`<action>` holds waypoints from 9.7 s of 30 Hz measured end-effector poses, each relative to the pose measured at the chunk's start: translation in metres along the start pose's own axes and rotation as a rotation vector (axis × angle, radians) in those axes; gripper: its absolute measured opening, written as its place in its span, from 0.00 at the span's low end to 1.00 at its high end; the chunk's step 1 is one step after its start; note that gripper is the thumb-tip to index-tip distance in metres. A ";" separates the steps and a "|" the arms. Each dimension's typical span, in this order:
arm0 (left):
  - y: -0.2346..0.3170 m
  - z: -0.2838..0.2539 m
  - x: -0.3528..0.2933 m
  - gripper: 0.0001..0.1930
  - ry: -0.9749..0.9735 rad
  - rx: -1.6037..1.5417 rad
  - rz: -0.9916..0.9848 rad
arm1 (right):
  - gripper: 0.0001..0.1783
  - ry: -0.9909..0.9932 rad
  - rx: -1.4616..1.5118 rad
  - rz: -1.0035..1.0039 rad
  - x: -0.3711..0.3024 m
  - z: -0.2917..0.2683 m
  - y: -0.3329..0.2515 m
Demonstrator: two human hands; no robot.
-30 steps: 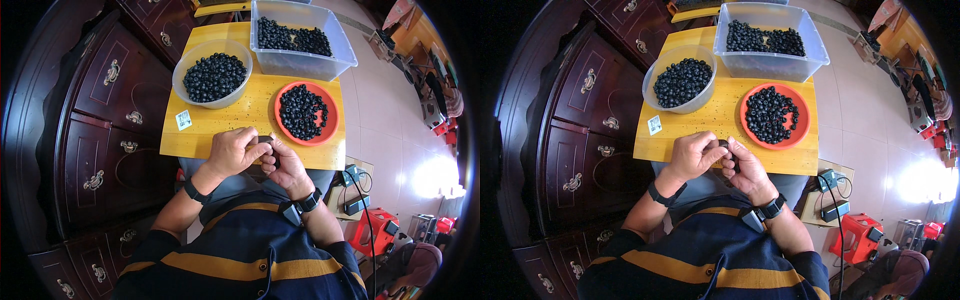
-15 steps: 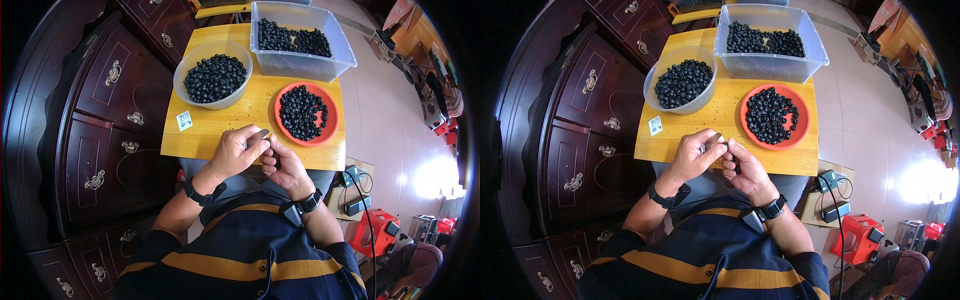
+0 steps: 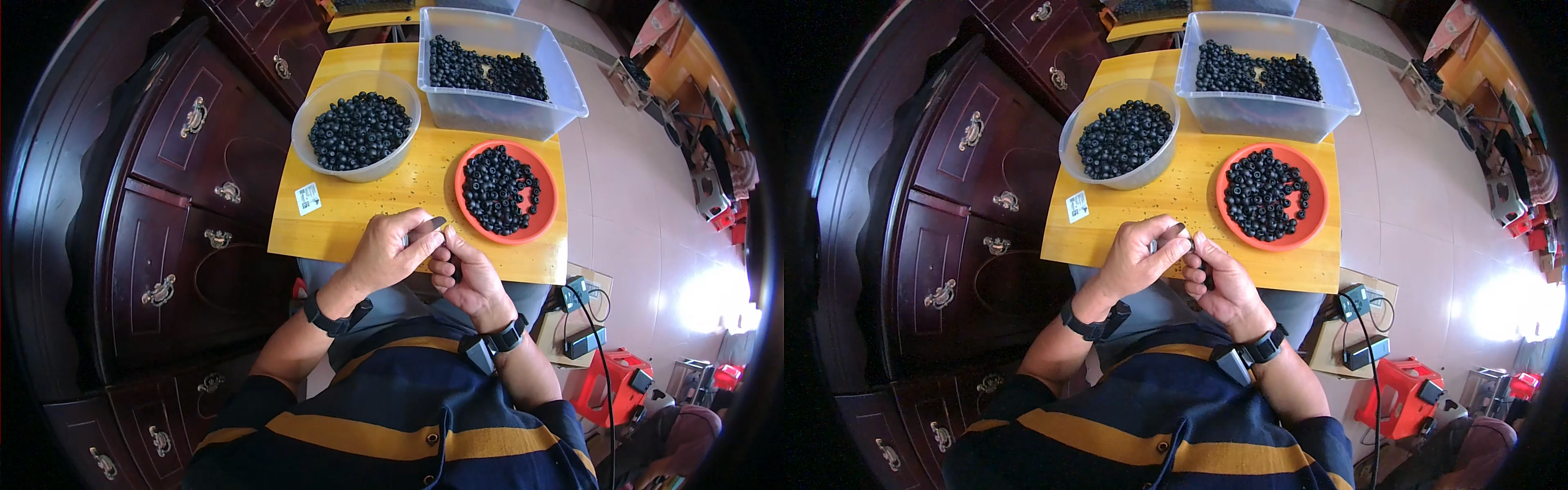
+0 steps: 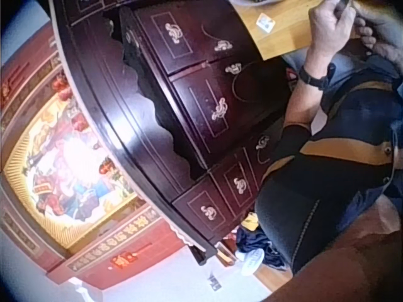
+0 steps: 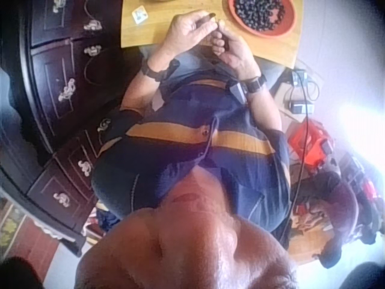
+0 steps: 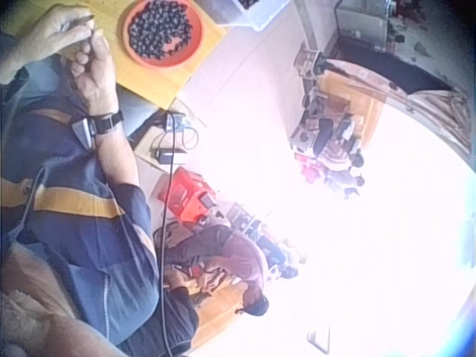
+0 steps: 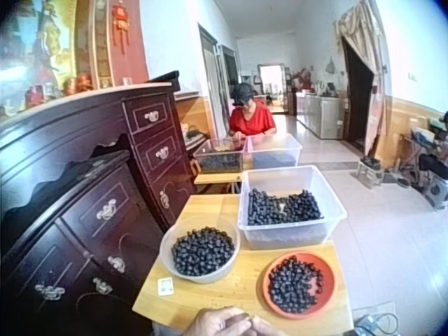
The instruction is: Sorting and processing small dark oval objects using a utility knife and various containers.
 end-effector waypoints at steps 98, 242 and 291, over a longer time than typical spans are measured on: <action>0.010 0.021 -0.013 0.08 0.015 0.257 0.078 | 0.22 -0.008 0.114 -0.080 0.012 -0.009 0.003; 0.009 0.031 0.000 0.11 0.053 0.433 -0.069 | 0.22 -0.167 0.105 -0.209 0.015 -0.009 -0.014; -0.007 0.016 0.007 0.02 -0.101 -0.405 -0.232 | 0.08 -0.131 -0.104 -0.198 0.004 -0.010 -0.017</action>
Point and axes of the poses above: each hand's wrist, its own x-axis towards the middle knuckle, its own z-axis out of the palm, y = z × x, the point moved 3 cm from there along x, towards the middle knuckle, and after that the axes turned 7 degrees about -z, right-handed, at the moved point
